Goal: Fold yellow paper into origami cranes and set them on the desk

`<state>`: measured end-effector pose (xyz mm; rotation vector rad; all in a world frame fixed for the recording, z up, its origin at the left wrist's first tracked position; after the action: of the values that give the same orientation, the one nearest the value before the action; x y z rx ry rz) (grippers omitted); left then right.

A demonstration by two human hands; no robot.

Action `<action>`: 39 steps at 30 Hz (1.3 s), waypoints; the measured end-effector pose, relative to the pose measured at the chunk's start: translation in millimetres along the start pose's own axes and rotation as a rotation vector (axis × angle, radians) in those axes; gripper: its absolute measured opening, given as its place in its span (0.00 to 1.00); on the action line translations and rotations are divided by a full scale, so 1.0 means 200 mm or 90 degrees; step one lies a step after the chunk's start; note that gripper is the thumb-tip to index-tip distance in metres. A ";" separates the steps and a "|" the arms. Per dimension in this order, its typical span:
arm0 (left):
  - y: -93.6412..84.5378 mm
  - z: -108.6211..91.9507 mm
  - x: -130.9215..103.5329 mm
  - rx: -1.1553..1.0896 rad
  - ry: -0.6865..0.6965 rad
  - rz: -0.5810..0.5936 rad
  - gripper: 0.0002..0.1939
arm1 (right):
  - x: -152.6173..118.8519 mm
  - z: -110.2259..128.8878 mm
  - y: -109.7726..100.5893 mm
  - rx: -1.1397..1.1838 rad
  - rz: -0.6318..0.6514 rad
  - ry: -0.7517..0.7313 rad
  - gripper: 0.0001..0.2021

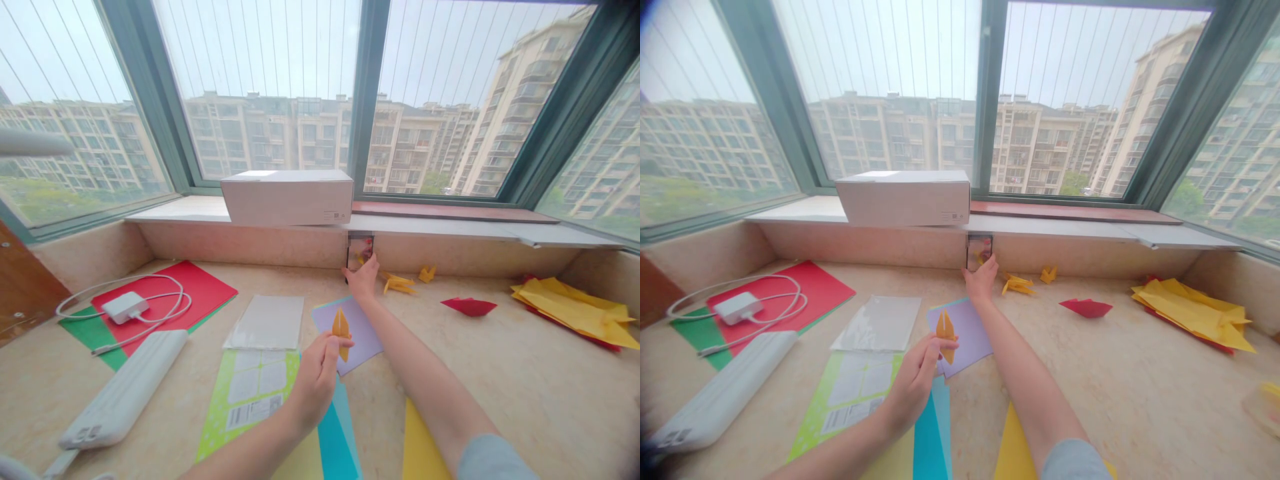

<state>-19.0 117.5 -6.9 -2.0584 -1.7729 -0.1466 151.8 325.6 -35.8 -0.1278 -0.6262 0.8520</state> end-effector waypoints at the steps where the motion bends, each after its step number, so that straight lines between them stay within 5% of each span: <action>1: 0.00 0.00 0.00 -0.004 0.000 0.003 0.20 | 0.00 0.00 0.00 -0.001 0.002 -0.001 0.48; 14: 0.00 0.00 -0.01 0.010 -0.011 0.004 0.19 | -0.01 0.05 -0.08 -0.040 0.015 -0.036 0.52; 19: 0.00 0.01 0.00 -0.004 -0.018 -0.003 0.19 | -0.02 0.06 -0.28 -0.093 0.051 -0.152 0.27; 21: 0.01 0.02 0.00 -0.008 -0.021 -0.001 0.19 | -0.03 0.06 -0.36 -0.116 0.122 -0.237 0.17; 24: 0.01 0.02 0.00 -0.009 -0.022 0.011 0.19 | -0.07 0.06 -0.41 -0.144 0.279 -0.380 0.14; 29: 0.01 0.03 0.00 -0.004 -0.033 0.010 0.19 | -0.10 0.04 -0.39 -0.192 0.411 -0.498 0.12; 39: 0.02 0.04 0.00 0.009 -0.063 0.021 0.19 | -0.09 0.00 -0.31 -0.242 0.444 -0.537 0.14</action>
<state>-16.9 120.5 -15.9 -2.1178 -1.7905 -0.0229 185.1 271.8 -22.9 -0.3513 -1.5923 1.4651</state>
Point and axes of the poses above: each hand's wrist, its own x-axis towards the middle knuckle, its own y-axis out of the palm, z = x × y, the point moved 7 cm from there along x, towards the middle knuckle, and after that the axes turned 4 degrees about y, right-handed, at the moved point
